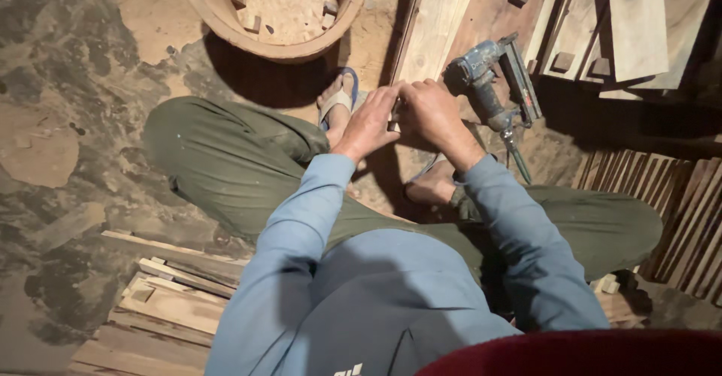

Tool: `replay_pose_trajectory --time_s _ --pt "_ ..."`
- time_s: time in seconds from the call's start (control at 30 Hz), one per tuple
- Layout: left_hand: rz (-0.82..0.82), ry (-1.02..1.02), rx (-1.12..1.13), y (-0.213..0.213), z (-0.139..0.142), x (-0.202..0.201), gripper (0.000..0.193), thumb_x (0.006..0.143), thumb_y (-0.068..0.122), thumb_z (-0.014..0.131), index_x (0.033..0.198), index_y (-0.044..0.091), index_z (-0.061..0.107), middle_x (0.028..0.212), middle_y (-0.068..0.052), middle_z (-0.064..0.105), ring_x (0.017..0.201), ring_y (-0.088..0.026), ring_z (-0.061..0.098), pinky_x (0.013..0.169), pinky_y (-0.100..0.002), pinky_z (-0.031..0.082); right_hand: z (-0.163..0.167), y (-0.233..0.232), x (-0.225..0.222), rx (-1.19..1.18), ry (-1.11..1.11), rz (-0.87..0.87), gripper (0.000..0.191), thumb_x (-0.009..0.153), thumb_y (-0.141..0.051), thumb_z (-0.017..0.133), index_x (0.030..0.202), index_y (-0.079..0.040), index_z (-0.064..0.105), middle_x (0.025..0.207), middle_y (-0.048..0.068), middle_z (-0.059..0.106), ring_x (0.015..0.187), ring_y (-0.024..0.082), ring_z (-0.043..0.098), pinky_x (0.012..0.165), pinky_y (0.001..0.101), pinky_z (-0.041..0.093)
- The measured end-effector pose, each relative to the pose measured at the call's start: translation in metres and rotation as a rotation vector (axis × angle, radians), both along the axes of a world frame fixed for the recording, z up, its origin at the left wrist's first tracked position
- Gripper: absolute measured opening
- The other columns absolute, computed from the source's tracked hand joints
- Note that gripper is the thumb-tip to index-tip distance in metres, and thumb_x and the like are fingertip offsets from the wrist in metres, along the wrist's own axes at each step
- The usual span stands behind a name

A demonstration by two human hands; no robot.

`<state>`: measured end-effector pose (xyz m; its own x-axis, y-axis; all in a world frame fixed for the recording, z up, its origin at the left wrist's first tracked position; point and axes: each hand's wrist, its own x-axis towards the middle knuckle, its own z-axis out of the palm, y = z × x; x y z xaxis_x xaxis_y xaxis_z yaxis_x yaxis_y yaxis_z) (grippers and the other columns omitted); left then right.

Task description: The person applies glue to small wooden blocks and attaches them to a larger wooden plank using a pneumatic nail gun. The person repeats this process multiple times, creating a series of attached blocks along the plank.

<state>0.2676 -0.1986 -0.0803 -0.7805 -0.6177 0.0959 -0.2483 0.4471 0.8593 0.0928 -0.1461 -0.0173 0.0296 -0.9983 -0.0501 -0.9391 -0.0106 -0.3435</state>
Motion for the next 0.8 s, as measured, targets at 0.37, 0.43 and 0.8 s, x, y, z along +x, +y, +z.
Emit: replay_pose_trajectory --time_s 0.37,0.43,0.8 --pt "-0.055 0.006 -0.043 -0.006 0.003 -0.004 0.091 0.063 0.011 0.09 0.144 0.011 0.049 0.129 -0.012 0.053 0.124 -0.037 0.051 0.105 -0.043 0.047 -0.029 0.011 -0.032 0.14 -0.337 -0.164 0.024 0.079 -0.015 0.083 0.099 -0.005 0.072 0.089 0.018 0.07 0.089 0.038 0.067 0.077 0.0458 0.054" --pt "-0.068 -0.011 -0.035 -0.007 0.001 -0.006 0.089 0.062 0.011 0.091 0.142 0.011 0.051 0.129 -0.013 0.053 0.124 -0.037 0.051 0.105 -0.043 0.047 -0.03 0.01 -0.035 0.142 -0.342 -0.136 0.023 0.08 -0.015 0.083 0.098 -0.005 0.072 0.09 0.017 0.071 0.09 0.038 0.067 0.078 0.0462 0.054" --pt "-0.071 0.008 -0.031 -0.005 -0.001 -0.008 0.086 0.06 0.01 0.092 0.137 0.006 0.054 0.131 -0.014 0.051 0.125 -0.039 0.048 0.107 -0.045 0.045 0.01 0.007 -0.028 0.113 -0.271 0.007 0.013 0.076 -0.008 0.076 0.086 -0.003 0.069 0.088 0.019 0.067 0.09 0.041 0.065 0.078 0.0467 0.054"
